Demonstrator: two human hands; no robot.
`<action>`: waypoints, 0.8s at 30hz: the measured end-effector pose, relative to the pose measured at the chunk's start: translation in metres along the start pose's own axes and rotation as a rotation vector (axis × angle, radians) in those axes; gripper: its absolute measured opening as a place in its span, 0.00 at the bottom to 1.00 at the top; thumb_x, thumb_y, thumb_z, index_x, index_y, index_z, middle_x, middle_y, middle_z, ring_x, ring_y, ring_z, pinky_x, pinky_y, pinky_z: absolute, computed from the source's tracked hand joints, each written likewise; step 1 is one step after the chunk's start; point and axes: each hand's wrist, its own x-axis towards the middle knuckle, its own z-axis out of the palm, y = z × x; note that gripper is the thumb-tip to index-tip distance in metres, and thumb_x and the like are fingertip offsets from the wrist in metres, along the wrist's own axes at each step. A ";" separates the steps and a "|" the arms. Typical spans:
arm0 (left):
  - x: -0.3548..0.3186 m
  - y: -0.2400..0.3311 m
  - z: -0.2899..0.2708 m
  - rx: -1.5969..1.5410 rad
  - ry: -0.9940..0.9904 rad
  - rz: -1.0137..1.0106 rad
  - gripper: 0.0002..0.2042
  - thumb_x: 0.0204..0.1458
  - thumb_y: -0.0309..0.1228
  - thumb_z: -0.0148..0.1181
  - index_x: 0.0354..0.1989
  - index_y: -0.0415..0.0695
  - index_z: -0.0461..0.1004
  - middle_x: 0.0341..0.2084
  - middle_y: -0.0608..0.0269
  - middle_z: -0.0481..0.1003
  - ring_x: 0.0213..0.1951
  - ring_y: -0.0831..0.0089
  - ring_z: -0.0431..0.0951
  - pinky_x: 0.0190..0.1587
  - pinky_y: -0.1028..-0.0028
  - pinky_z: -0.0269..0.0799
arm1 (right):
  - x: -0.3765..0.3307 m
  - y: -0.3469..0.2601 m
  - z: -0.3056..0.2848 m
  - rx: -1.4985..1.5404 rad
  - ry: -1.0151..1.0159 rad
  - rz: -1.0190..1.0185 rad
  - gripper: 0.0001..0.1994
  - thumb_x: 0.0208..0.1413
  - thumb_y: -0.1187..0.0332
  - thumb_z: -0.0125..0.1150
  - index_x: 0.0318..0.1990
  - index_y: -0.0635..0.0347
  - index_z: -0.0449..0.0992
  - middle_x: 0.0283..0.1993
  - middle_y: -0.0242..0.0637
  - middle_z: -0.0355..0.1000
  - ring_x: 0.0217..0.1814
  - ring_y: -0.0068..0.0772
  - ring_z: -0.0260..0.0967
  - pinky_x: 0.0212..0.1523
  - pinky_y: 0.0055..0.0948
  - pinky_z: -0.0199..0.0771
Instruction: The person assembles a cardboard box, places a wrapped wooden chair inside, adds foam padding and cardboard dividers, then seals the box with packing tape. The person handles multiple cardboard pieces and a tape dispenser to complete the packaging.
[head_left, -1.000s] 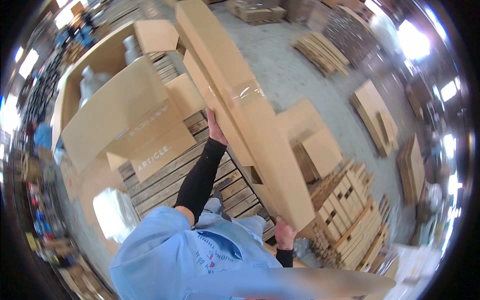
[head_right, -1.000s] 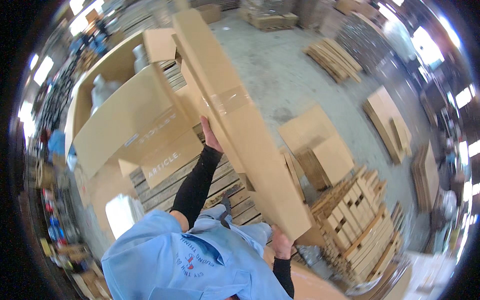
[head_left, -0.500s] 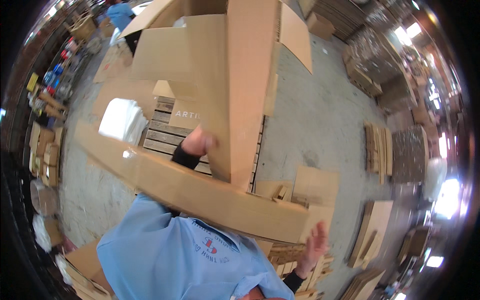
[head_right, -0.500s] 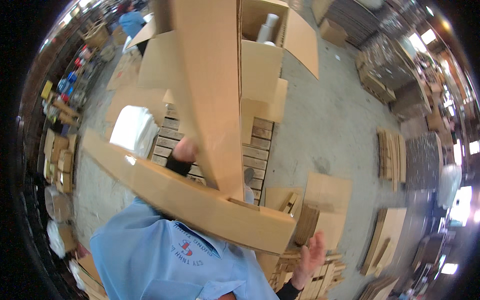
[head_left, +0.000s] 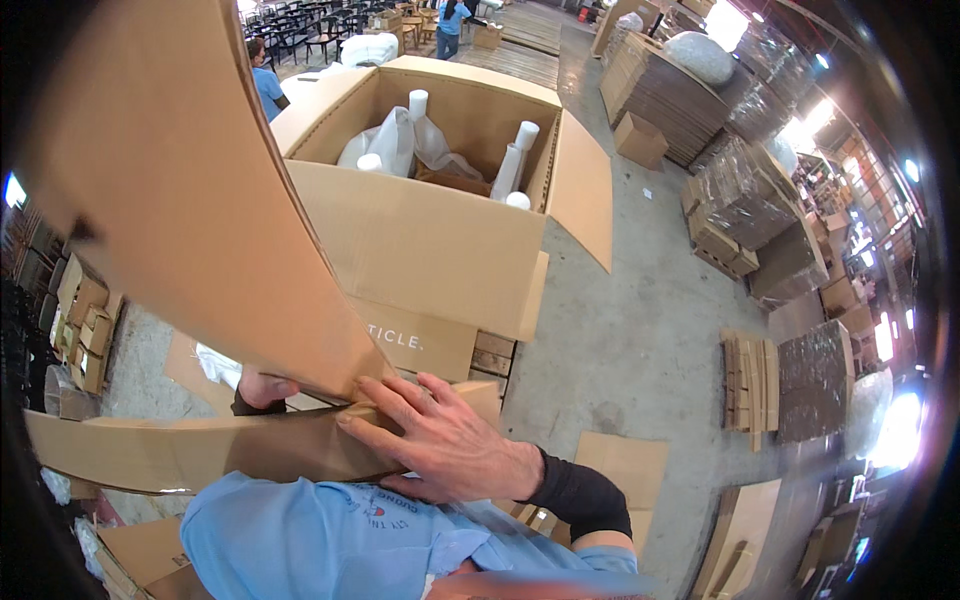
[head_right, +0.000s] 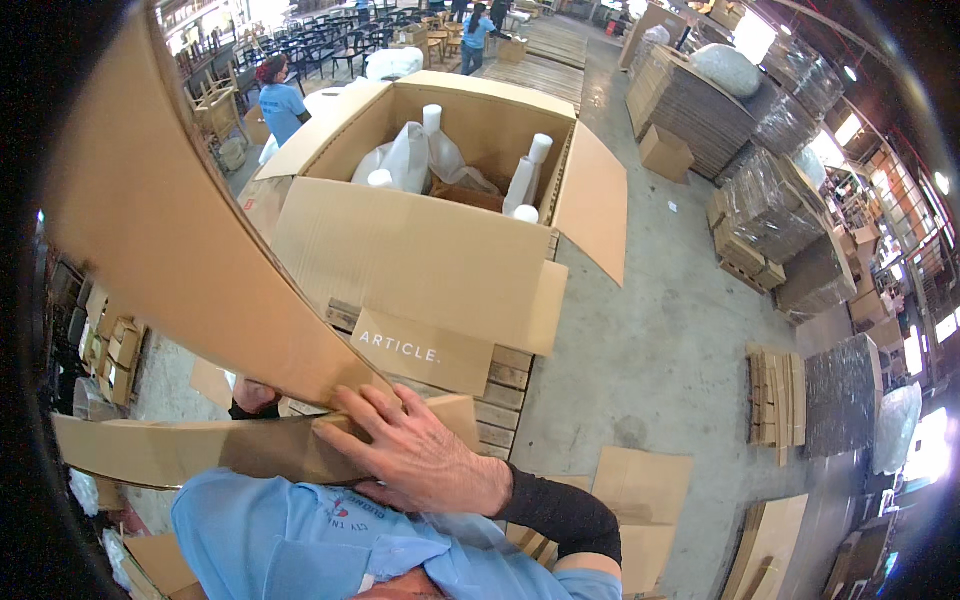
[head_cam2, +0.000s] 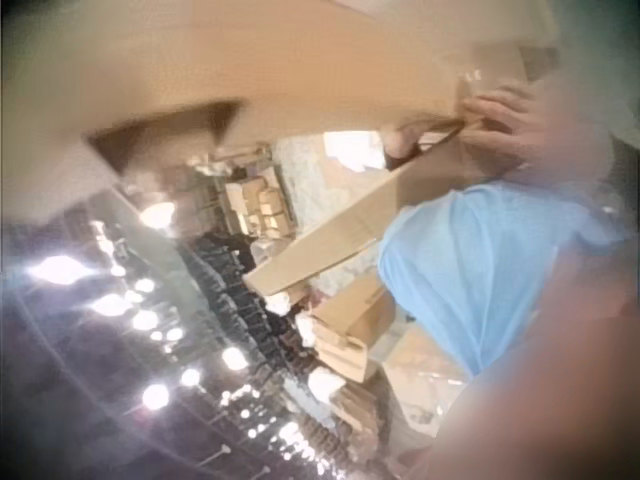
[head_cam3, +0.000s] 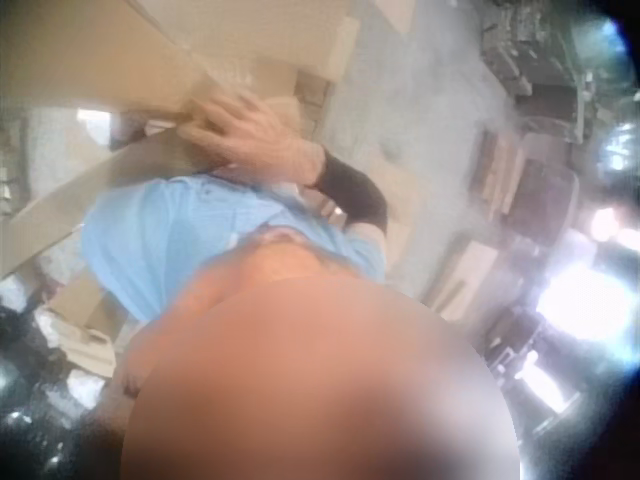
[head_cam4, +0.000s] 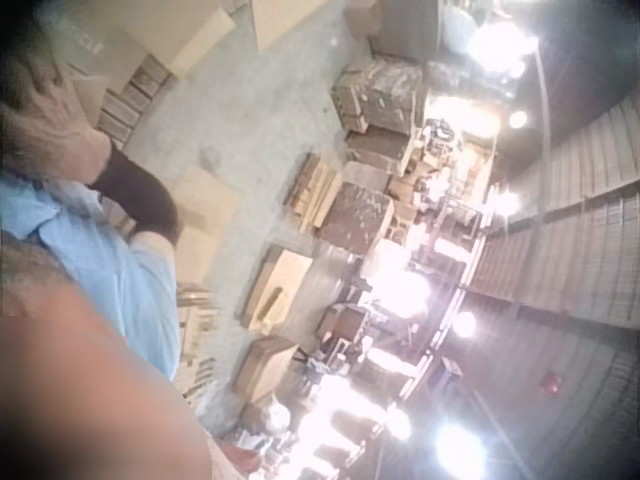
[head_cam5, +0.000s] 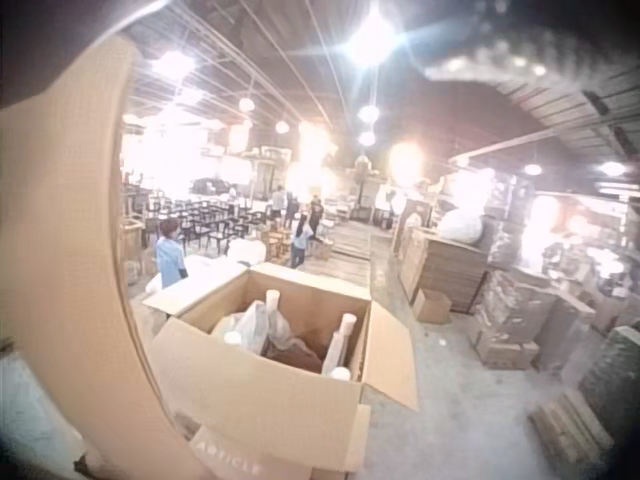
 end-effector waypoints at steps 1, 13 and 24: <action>0.015 -0.001 0.008 0.019 0.025 0.031 0.22 0.55 0.32 0.64 0.56 0.39 0.68 0.47 0.58 0.76 0.47 0.64 0.79 0.50 0.63 0.76 | 0.001 0.026 0.003 0.078 -0.033 0.012 0.44 0.47 0.55 0.73 0.71 0.56 0.60 0.72 0.56 0.54 0.70 0.55 0.59 0.67 0.52 0.59; 0.176 -0.020 0.003 0.423 0.624 0.450 0.25 0.52 0.27 0.72 0.55 0.39 0.65 0.47 0.59 0.75 0.45 0.71 0.78 0.47 0.70 0.77 | 0.058 0.113 0.126 0.098 0.422 -0.075 0.29 0.55 0.64 0.61 0.65 0.60 0.66 0.68 0.57 0.57 0.71 0.57 0.57 0.69 0.55 0.58; 0.326 -0.095 -0.098 0.409 0.544 0.083 0.28 0.49 0.32 0.75 0.54 0.36 0.66 0.43 0.53 0.78 0.40 0.66 0.81 0.40 0.68 0.79 | 0.195 0.172 0.072 0.005 0.418 0.398 0.45 0.36 0.63 0.80 0.67 0.60 0.66 0.55 0.47 0.71 0.57 0.50 0.69 0.58 0.46 0.66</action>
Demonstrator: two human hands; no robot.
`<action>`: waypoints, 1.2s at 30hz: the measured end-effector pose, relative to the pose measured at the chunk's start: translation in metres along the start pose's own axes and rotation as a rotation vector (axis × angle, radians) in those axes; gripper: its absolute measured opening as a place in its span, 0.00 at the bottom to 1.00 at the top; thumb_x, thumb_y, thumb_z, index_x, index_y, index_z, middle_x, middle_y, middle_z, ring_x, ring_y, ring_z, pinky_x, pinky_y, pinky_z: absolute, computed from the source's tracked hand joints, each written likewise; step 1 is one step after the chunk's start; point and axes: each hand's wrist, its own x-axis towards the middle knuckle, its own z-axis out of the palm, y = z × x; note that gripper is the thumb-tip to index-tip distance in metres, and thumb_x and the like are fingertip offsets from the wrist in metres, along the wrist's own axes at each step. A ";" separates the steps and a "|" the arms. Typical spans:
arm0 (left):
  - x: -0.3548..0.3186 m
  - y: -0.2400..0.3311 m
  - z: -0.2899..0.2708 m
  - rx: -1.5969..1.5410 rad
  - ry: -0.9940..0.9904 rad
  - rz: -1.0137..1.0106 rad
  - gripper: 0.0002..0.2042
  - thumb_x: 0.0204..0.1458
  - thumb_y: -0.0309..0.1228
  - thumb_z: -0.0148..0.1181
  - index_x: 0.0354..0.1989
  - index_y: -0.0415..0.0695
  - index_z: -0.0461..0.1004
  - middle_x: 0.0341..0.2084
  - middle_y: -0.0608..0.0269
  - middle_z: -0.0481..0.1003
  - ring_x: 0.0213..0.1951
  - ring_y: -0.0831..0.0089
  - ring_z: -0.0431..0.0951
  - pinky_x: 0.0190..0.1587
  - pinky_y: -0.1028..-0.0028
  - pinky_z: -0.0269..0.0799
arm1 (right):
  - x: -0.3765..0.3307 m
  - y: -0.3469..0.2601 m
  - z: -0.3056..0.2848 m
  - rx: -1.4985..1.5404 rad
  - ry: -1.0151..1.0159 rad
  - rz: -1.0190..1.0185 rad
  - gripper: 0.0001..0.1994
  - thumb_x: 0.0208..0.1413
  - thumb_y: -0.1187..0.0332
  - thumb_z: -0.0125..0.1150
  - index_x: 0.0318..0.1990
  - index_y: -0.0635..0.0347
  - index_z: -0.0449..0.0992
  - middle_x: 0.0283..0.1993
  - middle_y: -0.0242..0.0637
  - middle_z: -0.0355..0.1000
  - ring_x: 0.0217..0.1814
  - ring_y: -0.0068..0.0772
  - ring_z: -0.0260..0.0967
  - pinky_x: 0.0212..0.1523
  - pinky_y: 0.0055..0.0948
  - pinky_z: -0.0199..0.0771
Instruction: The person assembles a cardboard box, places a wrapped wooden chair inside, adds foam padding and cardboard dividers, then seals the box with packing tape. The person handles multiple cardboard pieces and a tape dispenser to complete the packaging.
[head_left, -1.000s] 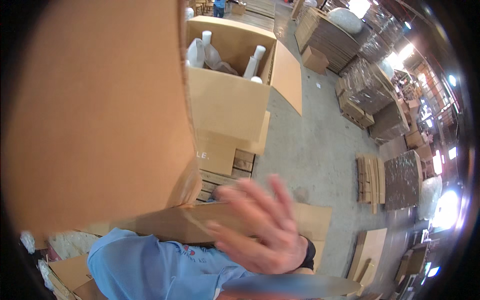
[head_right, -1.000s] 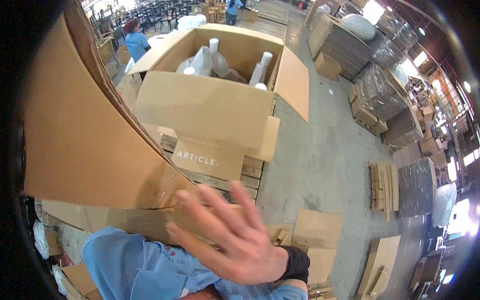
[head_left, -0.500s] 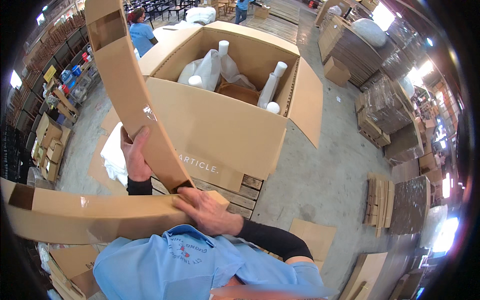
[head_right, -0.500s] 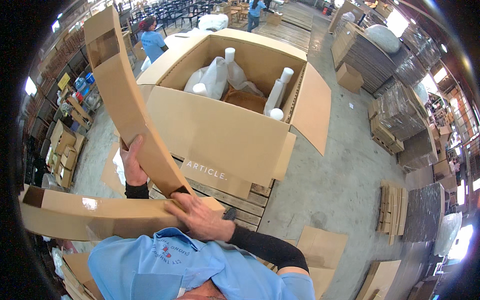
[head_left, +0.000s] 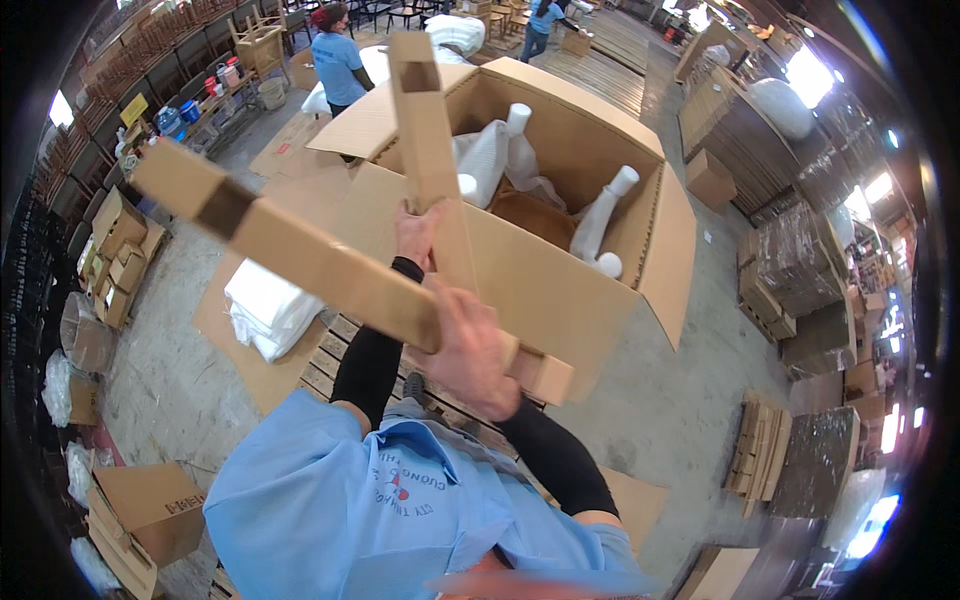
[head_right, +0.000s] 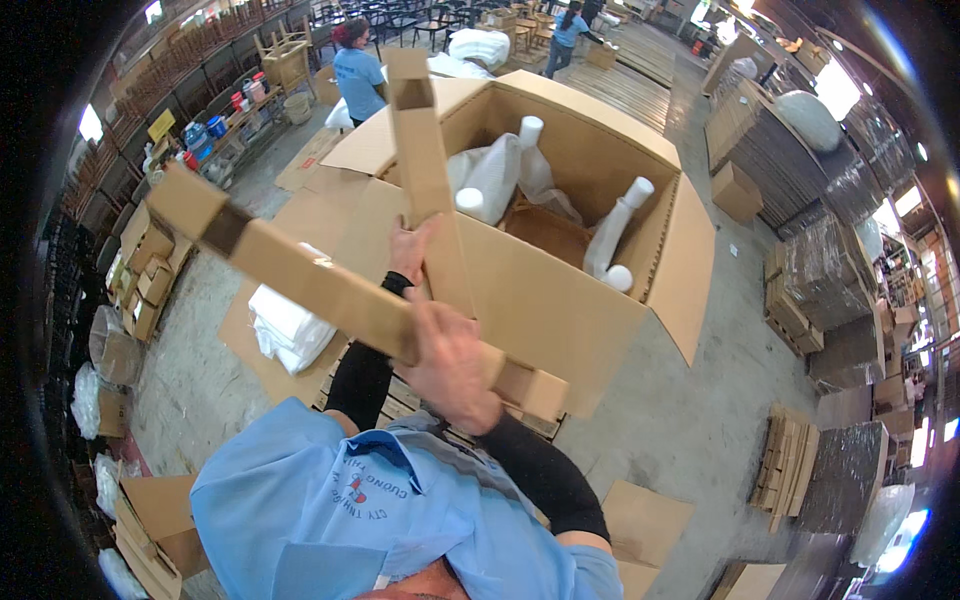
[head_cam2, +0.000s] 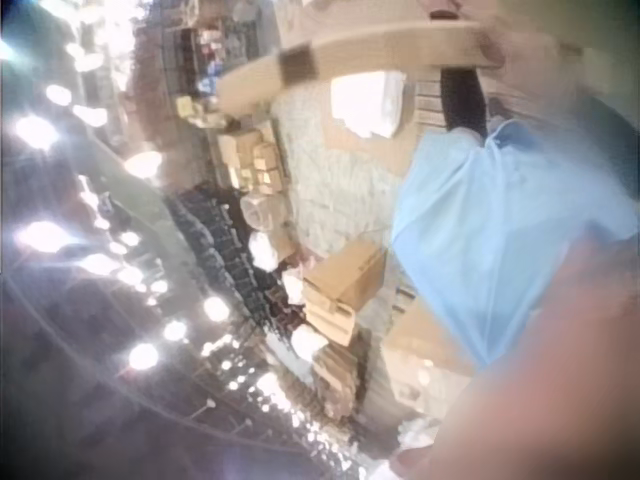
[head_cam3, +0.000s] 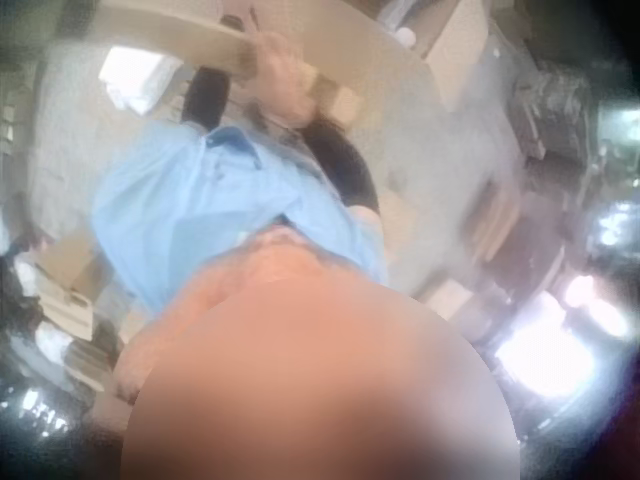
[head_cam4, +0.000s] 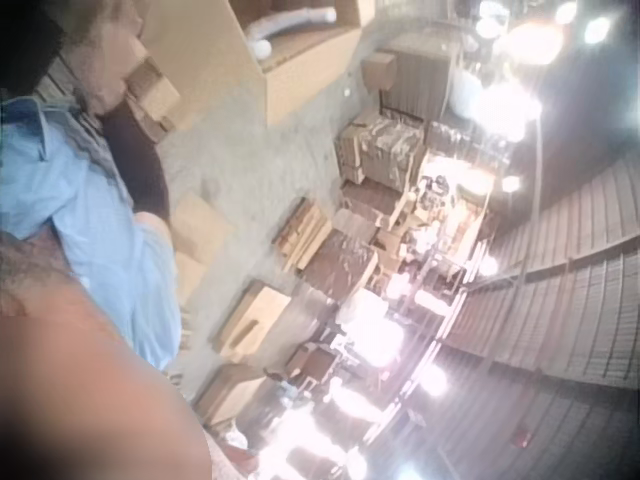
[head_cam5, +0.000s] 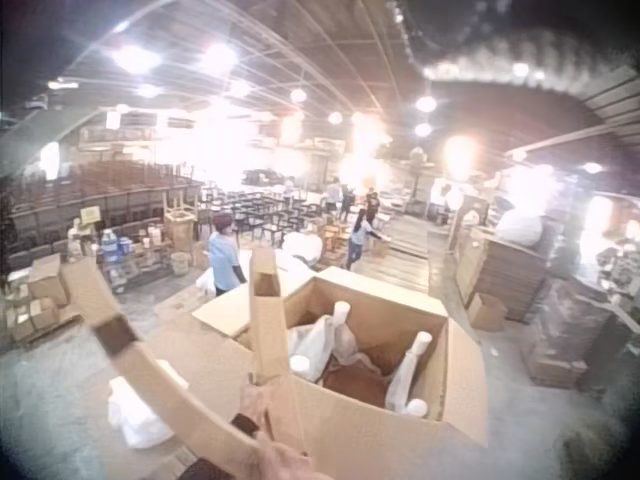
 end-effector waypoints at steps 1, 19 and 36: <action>0.008 -0.004 -0.003 -0.017 -0.021 -0.057 0.29 0.49 0.32 0.74 0.56 0.36 0.66 0.43 0.54 0.79 0.39 0.66 0.81 0.40 0.68 0.79 | 0.004 0.010 -0.004 -0.034 -0.015 0.024 0.45 0.36 0.63 0.81 0.67 0.60 0.66 0.56 0.47 0.70 0.58 0.50 0.68 0.58 0.46 0.66; 0.081 -0.077 -0.119 -0.909 -0.872 -0.237 0.41 0.52 0.60 0.62 0.68 0.44 0.64 0.63 0.52 0.70 0.61 0.54 0.73 0.62 0.51 0.71 | 0.018 0.061 0.004 -0.096 0.116 0.495 0.39 0.40 0.61 0.78 0.61 0.65 0.68 0.55 0.48 0.66 0.60 0.50 0.65 0.61 0.44 0.67; 0.082 -0.081 -0.020 -0.990 -1.090 -0.483 0.40 0.48 0.51 0.70 0.65 0.36 0.67 0.57 0.48 0.75 0.55 0.54 0.78 0.57 0.56 0.77 | 0.115 0.141 -0.019 1.043 0.178 0.591 0.32 0.68 0.49 0.56 0.69 0.63 0.61 0.61 0.34 0.71 0.60 0.30 0.71 0.59 0.30 0.73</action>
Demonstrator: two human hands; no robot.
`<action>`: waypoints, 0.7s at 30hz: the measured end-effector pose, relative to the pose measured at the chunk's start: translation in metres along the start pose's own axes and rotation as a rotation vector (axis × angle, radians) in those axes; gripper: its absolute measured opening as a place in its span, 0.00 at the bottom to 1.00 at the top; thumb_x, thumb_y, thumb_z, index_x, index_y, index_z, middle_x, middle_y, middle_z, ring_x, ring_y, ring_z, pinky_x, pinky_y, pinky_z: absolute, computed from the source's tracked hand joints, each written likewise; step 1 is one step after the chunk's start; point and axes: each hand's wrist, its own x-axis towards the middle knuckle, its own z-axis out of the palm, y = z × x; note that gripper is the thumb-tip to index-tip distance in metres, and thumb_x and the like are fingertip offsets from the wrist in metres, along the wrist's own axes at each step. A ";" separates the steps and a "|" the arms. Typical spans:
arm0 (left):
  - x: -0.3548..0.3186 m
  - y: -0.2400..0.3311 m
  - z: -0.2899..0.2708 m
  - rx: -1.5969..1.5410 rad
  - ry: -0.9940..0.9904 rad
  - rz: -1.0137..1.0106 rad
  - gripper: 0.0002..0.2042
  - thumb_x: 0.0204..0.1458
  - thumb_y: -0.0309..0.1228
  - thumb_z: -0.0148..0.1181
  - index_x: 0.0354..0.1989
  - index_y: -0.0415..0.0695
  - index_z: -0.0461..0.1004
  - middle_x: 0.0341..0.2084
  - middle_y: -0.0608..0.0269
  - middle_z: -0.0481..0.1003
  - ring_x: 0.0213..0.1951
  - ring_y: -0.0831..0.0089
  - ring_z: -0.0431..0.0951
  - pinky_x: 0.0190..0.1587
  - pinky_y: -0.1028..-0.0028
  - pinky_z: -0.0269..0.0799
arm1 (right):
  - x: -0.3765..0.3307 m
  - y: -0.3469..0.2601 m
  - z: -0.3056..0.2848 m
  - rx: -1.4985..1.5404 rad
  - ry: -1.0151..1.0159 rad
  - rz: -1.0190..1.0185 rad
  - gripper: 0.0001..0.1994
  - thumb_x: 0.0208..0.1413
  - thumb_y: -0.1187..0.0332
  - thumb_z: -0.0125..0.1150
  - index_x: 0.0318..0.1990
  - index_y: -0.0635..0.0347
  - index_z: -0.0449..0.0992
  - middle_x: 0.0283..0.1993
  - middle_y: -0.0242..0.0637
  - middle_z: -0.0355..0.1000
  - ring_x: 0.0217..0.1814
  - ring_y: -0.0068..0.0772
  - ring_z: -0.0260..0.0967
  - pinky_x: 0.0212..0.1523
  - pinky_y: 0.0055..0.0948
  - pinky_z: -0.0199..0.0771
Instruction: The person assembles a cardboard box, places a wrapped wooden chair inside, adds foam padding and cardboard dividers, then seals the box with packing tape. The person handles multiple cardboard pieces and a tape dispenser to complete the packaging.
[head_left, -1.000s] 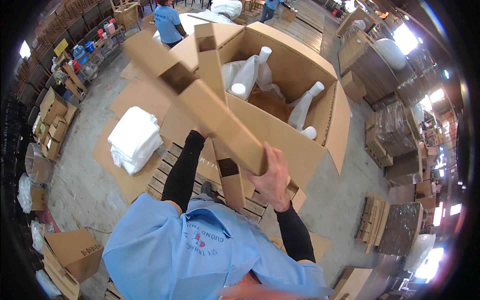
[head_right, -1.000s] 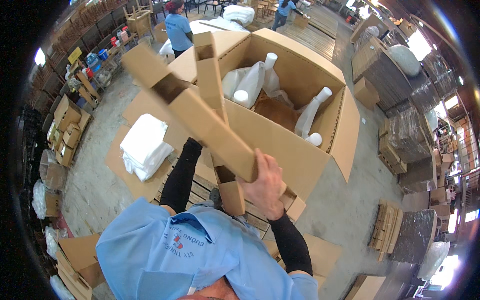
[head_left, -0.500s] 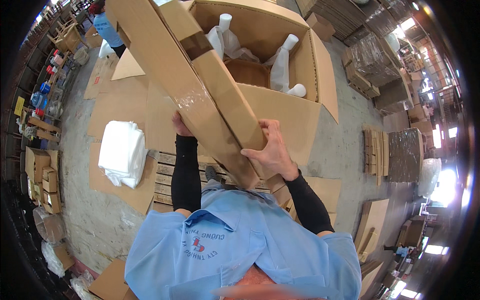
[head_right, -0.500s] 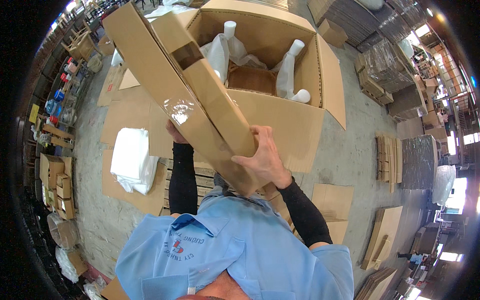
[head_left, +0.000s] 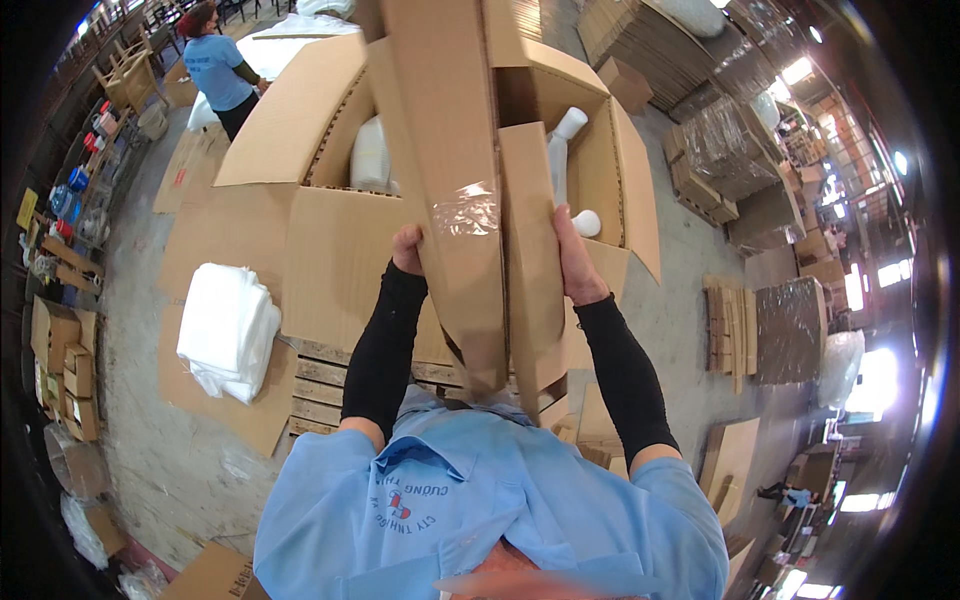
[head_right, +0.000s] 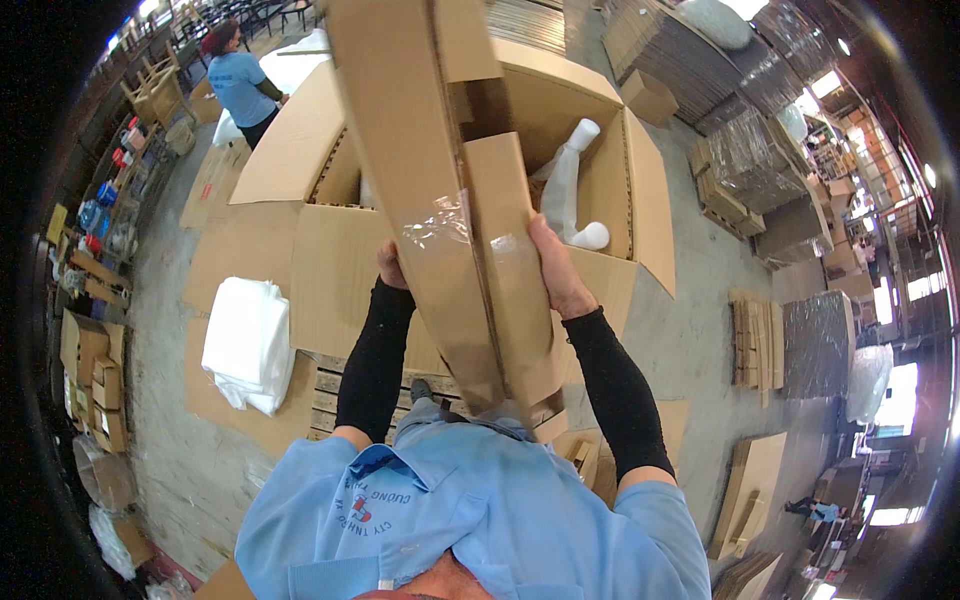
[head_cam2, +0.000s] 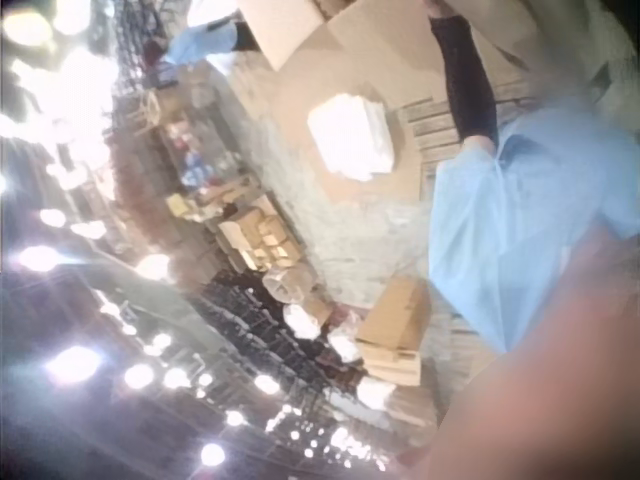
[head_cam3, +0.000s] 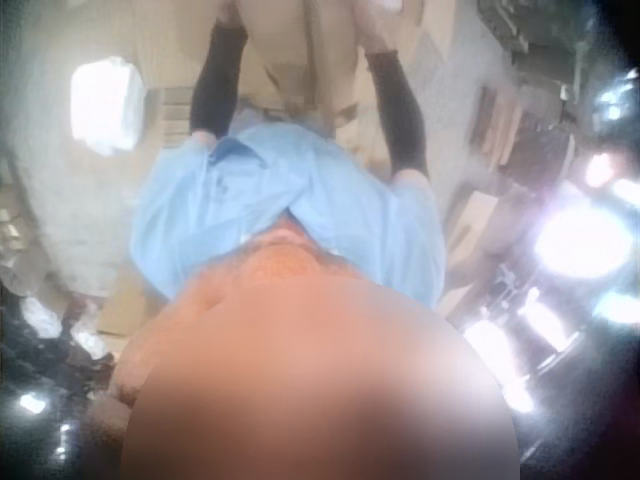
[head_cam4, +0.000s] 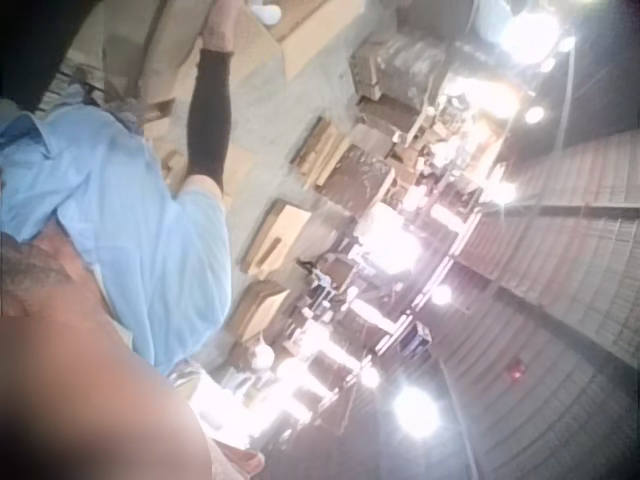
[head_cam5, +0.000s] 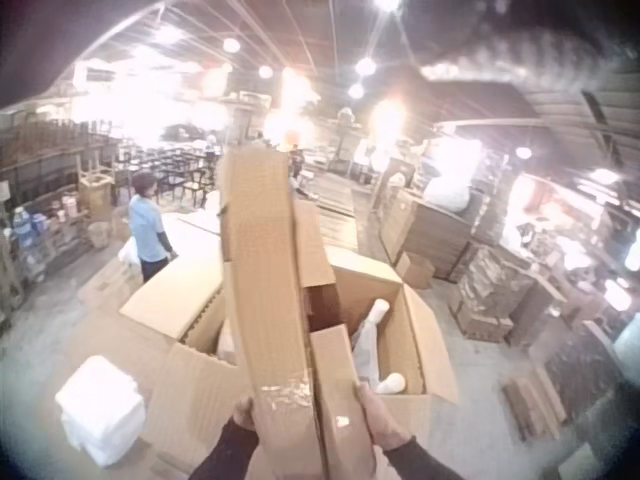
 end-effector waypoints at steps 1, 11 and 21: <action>0.008 0.005 0.000 0.007 0.008 -0.037 0.41 0.49 0.50 0.69 0.66 0.36 0.66 0.58 0.48 0.74 0.56 0.55 0.78 0.57 0.57 0.77 | 0.003 -0.002 -0.005 0.060 0.008 0.115 0.31 0.70 0.49 0.52 0.70 0.62 0.61 0.62 0.34 0.70 0.60 0.30 0.71 0.60 0.31 0.73; 0.095 0.007 0.149 0.461 0.044 0.119 0.42 0.53 0.45 0.70 0.72 0.40 0.55 0.62 0.61 0.69 0.60 0.73 0.71 0.62 0.71 0.68 | -0.002 -0.050 -0.111 -0.040 -0.022 -0.041 0.46 0.56 0.35 0.63 0.71 0.61 0.59 0.65 0.36 0.69 0.61 0.30 0.71 0.58 0.32 0.76; 0.222 -0.088 0.192 1.164 0.328 0.298 0.17 0.59 0.35 0.65 0.49 0.36 0.73 0.46 0.60 0.76 0.46 0.76 0.74 0.47 0.72 0.71 | 0.015 -0.106 -0.186 -0.025 -0.046 -0.180 0.49 0.47 0.47 0.78 0.68 0.67 0.57 0.58 0.40 0.71 0.56 0.32 0.71 0.56 0.31 0.74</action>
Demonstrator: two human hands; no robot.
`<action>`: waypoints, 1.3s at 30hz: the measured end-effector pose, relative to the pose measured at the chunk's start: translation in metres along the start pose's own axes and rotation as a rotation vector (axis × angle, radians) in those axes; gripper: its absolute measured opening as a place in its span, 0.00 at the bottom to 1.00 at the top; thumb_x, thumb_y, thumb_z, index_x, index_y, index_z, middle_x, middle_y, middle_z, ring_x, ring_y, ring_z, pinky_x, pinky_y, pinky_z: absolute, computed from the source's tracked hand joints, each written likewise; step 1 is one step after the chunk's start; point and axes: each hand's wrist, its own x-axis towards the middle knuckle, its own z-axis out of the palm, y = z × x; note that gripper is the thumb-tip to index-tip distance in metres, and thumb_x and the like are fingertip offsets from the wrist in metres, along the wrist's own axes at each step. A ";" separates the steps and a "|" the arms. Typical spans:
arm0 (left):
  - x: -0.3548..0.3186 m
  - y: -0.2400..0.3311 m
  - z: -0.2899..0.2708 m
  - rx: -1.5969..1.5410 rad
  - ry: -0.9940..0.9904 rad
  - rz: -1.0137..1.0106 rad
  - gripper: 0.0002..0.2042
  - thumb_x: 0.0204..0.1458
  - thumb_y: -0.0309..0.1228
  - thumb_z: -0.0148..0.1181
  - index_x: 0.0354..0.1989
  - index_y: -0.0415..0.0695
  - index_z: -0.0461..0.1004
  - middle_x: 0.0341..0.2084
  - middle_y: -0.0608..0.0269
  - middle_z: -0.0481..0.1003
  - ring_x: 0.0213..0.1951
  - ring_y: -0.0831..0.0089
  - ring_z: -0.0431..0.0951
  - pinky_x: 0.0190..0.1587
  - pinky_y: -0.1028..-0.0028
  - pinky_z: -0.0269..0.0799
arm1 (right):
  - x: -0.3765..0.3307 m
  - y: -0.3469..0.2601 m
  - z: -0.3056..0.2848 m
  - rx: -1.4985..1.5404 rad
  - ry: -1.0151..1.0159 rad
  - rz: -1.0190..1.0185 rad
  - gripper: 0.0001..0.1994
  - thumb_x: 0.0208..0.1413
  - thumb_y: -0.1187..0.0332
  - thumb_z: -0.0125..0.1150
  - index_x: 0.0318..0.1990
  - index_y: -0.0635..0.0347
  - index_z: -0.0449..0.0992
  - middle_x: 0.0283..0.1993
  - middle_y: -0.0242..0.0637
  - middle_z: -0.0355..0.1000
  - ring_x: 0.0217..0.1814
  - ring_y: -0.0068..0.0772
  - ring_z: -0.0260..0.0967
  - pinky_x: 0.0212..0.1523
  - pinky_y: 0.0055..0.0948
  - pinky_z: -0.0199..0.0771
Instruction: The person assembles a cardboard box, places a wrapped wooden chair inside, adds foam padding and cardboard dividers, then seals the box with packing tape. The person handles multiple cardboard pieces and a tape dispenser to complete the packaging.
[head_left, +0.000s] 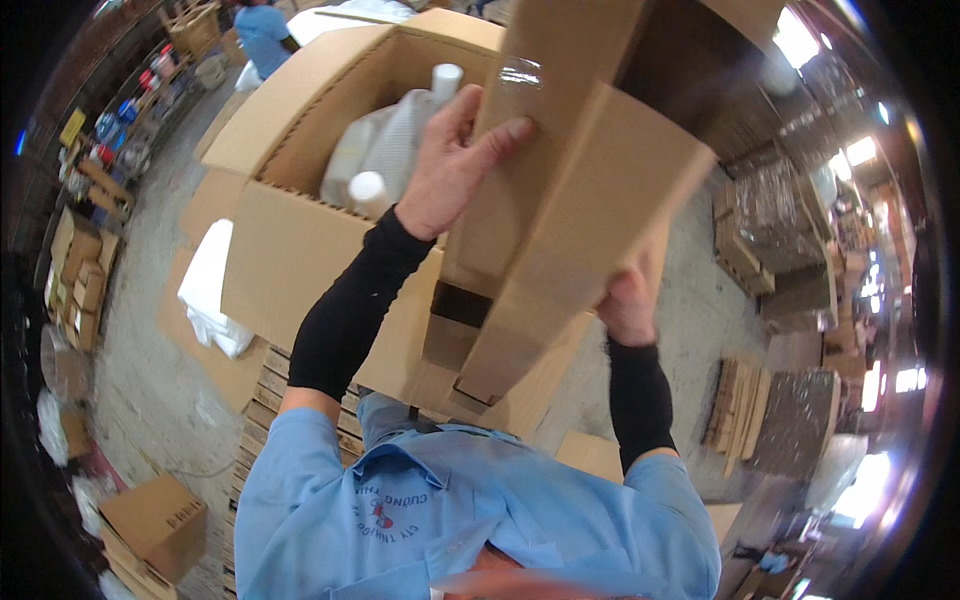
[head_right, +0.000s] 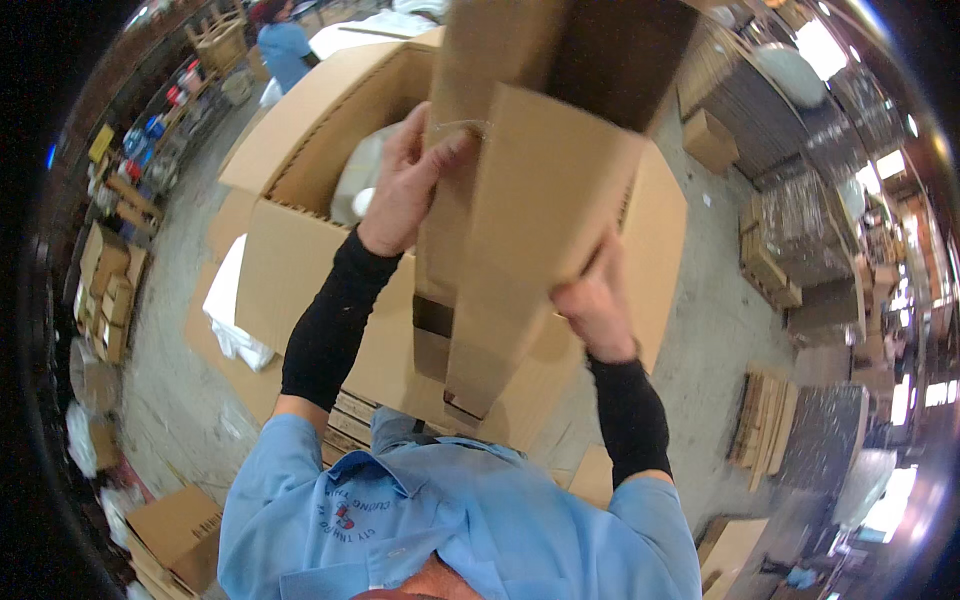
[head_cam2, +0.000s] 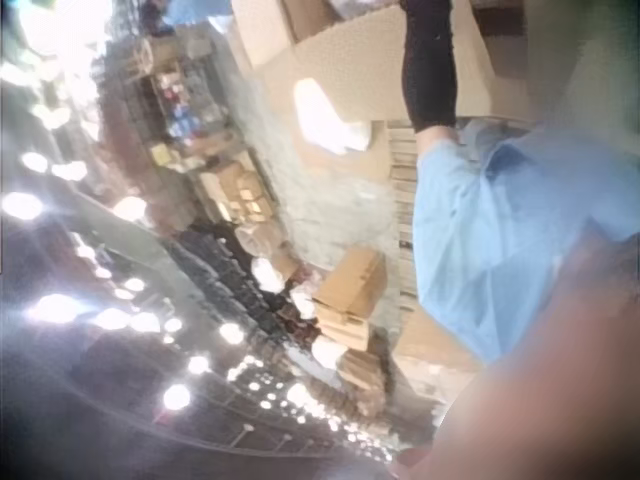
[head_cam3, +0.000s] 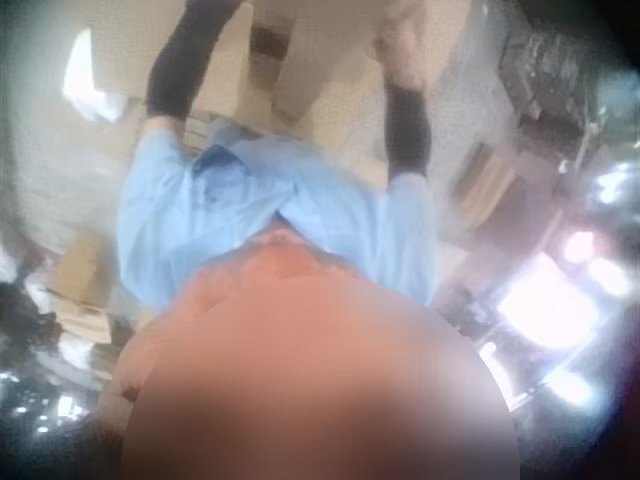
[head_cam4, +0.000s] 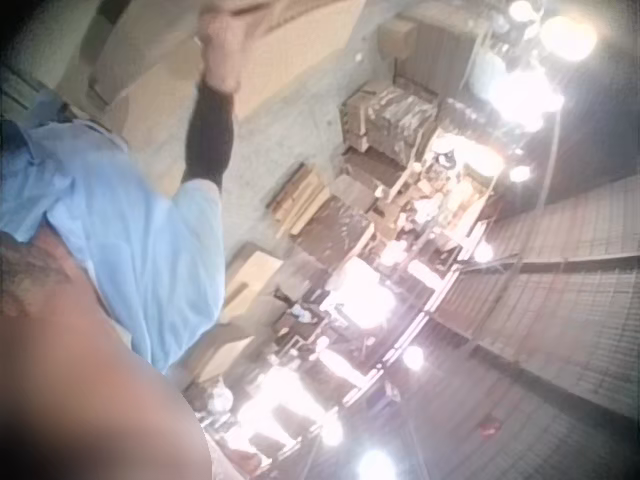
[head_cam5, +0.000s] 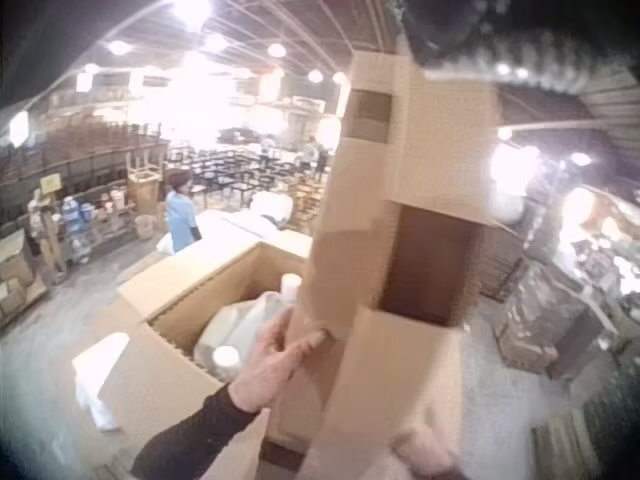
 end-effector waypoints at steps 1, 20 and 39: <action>0.007 -0.003 0.013 0.123 0.046 0.004 0.15 0.59 0.35 0.65 0.46 0.36 0.73 0.44 0.58 0.76 0.44 0.74 0.74 0.45 0.71 0.70 | 0.006 -0.001 0.010 0.035 0.002 -0.071 0.44 0.51 0.54 0.76 0.69 0.64 0.57 0.58 0.39 0.71 0.57 0.31 0.70 0.57 0.31 0.73; 0.056 -0.108 -0.004 0.351 0.111 -0.044 0.14 0.62 0.37 0.59 0.42 0.35 0.73 0.32 0.56 0.80 0.33 0.74 0.78 0.38 0.70 0.75 | 0.019 0.022 0.008 0.661 -0.249 0.024 0.44 0.59 0.79 0.56 0.80 0.44 0.42 0.78 0.41 0.50 0.74 0.37 0.57 0.73 0.39 0.57; 0.037 -0.135 -0.062 0.793 0.380 -0.019 0.22 0.50 0.45 0.67 0.46 0.41 0.76 0.36 0.43 0.81 0.41 0.45 0.82 0.42 0.58 0.75 | 0.036 0.044 0.087 0.008 0.091 -0.089 0.51 0.48 0.71 0.69 0.75 0.68 0.40 0.61 0.49 0.64 0.65 0.37 0.65 0.64 0.36 0.70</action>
